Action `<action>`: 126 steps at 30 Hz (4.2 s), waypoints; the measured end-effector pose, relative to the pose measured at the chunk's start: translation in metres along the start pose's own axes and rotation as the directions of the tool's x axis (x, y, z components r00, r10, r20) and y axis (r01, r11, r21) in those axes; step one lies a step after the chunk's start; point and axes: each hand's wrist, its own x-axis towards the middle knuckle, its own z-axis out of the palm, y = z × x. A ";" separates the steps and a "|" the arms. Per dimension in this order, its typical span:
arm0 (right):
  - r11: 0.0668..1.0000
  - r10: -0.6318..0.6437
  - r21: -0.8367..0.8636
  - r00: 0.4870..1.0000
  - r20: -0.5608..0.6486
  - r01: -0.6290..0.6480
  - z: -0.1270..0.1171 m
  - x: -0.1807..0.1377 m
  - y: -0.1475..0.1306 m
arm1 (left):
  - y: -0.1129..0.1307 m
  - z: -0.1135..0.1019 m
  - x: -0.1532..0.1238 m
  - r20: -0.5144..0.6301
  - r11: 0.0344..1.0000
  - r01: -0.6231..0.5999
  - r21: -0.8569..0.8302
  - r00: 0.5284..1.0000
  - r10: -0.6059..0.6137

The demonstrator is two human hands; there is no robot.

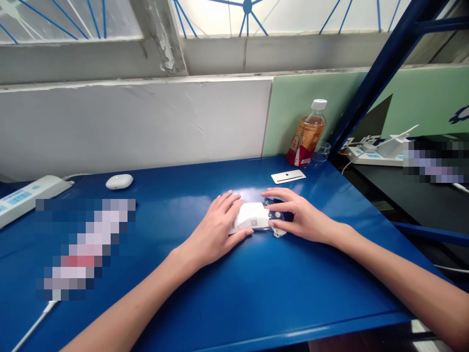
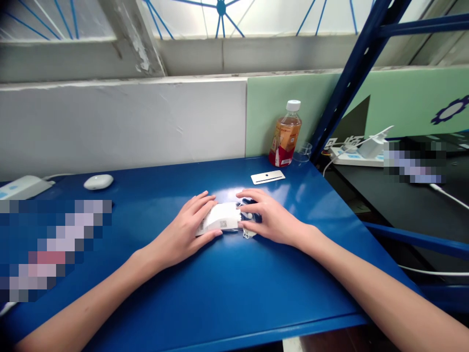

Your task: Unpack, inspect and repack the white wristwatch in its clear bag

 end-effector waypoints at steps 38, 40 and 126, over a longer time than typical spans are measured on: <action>0.998 0.061 0.024 0.987 0.147 -0.066 -0.016 0.001 0.000 | 0.004 -0.007 -0.001 -0.049 0.999 -0.042 0.020 0.998 0.043; 0.996 0.076 0.043 0.986 0.145 -0.083 -0.019 0.002 -0.001 | 0.005 -0.007 -0.001 -0.047 0.999 -0.031 0.023 0.998 0.032; -0.163 0.250 0.955 0.926 0.284 -0.249 0.000 0.097 -0.031 | 0.059 -0.005 0.033 0.409 -0.316 0.327 -0.891 0.880 -0.242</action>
